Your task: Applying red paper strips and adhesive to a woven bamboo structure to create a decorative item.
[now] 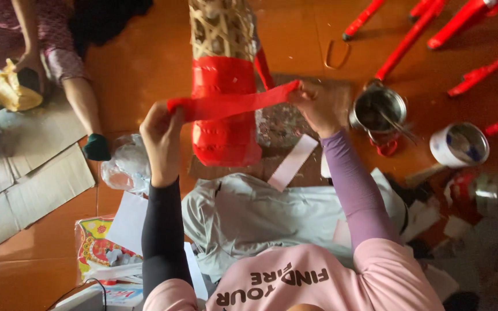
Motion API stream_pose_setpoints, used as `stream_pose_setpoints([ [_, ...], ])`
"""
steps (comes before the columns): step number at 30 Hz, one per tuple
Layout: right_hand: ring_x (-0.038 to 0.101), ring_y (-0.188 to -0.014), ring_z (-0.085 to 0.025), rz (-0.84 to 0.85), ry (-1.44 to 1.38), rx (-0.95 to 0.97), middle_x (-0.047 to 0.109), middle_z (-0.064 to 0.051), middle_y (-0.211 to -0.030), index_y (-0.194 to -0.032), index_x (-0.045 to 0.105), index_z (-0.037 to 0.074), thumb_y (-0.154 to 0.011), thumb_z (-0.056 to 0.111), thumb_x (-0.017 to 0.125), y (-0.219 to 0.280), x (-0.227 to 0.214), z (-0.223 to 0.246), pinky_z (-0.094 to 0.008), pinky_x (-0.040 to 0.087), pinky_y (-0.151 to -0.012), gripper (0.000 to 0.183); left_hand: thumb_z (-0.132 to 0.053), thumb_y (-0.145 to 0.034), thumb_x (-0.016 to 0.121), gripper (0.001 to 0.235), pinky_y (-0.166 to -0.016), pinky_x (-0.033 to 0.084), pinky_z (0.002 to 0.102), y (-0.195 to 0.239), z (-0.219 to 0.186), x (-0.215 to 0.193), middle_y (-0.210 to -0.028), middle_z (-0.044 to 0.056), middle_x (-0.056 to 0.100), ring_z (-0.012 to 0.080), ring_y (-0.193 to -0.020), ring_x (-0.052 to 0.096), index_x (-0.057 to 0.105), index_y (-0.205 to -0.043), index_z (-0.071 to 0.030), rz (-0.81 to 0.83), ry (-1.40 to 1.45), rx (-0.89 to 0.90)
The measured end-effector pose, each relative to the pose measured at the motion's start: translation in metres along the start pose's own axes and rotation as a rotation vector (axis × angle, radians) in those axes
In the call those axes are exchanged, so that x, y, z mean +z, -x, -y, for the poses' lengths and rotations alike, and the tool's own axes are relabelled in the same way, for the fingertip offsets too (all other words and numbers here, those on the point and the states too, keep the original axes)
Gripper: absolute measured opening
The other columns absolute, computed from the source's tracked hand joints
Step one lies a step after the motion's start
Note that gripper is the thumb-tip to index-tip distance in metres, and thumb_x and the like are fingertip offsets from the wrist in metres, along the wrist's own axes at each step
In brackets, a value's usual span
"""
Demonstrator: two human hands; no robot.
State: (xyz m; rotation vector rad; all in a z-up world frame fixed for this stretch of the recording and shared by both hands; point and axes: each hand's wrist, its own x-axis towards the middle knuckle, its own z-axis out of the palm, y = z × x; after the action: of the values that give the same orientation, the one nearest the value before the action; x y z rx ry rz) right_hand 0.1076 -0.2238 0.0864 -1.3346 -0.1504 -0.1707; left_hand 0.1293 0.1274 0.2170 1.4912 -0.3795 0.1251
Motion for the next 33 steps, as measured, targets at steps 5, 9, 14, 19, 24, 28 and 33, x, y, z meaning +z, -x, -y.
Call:
stream_pose_setpoints([
  [5, 0.069, -0.109, -0.016, -0.074, -0.421, 0.053, 0.072, -0.004, -0.118, -0.124, 0.065, 0.005, -0.106, 0.022, 0.061, -0.086, 0.014, -0.013, -0.035, 0.057, -0.096, 0.025, -0.013, -0.107, 0.064, 0.017, -0.072, 0.058, 0.025, -0.087, 0.022, 0.016, -0.089, 0.002, 0.070, 0.0079, -0.079, 0.066, 0.069, -0.101, 0.002, 0.091, 0.128, -0.048],
  [9, 0.065, -0.094, -0.016, -0.232, -0.295, 0.255, 0.071, -0.006, -0.111, -0.129, 0.065, 0.009, -0.105, 0.035, 0.052, -0.125, 0.013, -0.053, -0.033, 0.055, -0.082, 0.038, -0.028, -0.105, 0.062, 0.032, -0.058, 0.058, 0.027, -0.146, 0.060, 0.036, -0.076, 0.002, 0.069, 0.0107, -0.063, 0.067, 0.069, -0.089, -0.001, 0.011, 0.380, -0.226],
  [14, 0.062, -0.085, -0.015, -0.345, -0.232, 0.228, 0.070, -0.005, -0.105, -0.122, 0.066, 0.007, -0.105, 0.035, 0.050, -0.133, 0.046, -0.063, -0.030, 0.051, -0.073, 0.036, -0.030, -0.106, 0.061, 0.036, -0.053, 0.048, 0.024, -0.175, 0.130, 0.018, -0.074, 0.000, 0.067, 0.0070, -0.060, 0.058, 0.070, -0.086, -0.002, -0.095, 0.345, -0.211],
  [19, 0.062, -0.086, -0.016, -0.419, -0.071, 0.079, 0.067, -0.006, -0.099, -0.108, 0.065, 0.003, -0.107, 0.032, 0.050, -0.126, 0.052, -0.083, -0.032, 0.055, -0.077, 0.033, -0.031, -0.108, 0.057, 0.039, -0.045, 0.034, 0.024, -0.176, 0.183, 0.003, -0.064, -0.005, 0.055, 0.0037, -0.052, 0.041, 0.065, -0.079, -0.007, -0.129, 0.109, -0.150],
  [24, 0.056, -0.089, -0.017, -0.473, -0.080, -0.007, 0.062, -0.006, -0.097, -0.100, 0.062, 0.003, -0.110, 0.030, 0.054, -0.119, 0.064, -0.091, -0.034, 0.052, -0.083, 0.030, -0.027, -0.112, 0.060, 0.041, -0.051, 0.030, 0.023, -0.178, 0.224, 0.002, -0.067, -0.006, 0.046, 0.0022, -0.061, 0.035, 0.054, -0.078, -0.005, -0.092, -0.086, -0.114],
  [28, 0.058, -0.093, -0.018, -0.476, -0.216, 0.054, 0.062, -0.008, -0.103, -0.105, 0.063, 0.003, -0.108, 0.028, 0.055, -0.110, 0.073, -0.085, -0.034, 0.053, -0.086, 0.026, -0.026, -0.109, 0.057, 0.032, -0.058, 0.040, 0.021, -0.177, 0.217, 0.009, -0.075, -0.007, 0.059, 0.0002, -0.068, 0.045, 0.065, -0.088, -0.004, -0.021, -0.014, -0.138],
  [33, 0.063, -0.106, -0.025, -0.429, -0.289, 0.159, 0.063, -0.015, -0.118, -0.121, 0.058, 0.005, -0.107, 0.036, 0.049, -0.101, 0.090, -0.063, -0.040, 0.057, -0.096, 0.035, -0.022, -0.109, 0.057, 0.027, -0.063, 0.045, 0.020, -0.179, 0.232, 0.006, -0.082, -0.005, 0.063, 0.0007, -0.073, 0.049, 0.067, -0.094, -0.002, 0.024, 0.056, -0.164],
])
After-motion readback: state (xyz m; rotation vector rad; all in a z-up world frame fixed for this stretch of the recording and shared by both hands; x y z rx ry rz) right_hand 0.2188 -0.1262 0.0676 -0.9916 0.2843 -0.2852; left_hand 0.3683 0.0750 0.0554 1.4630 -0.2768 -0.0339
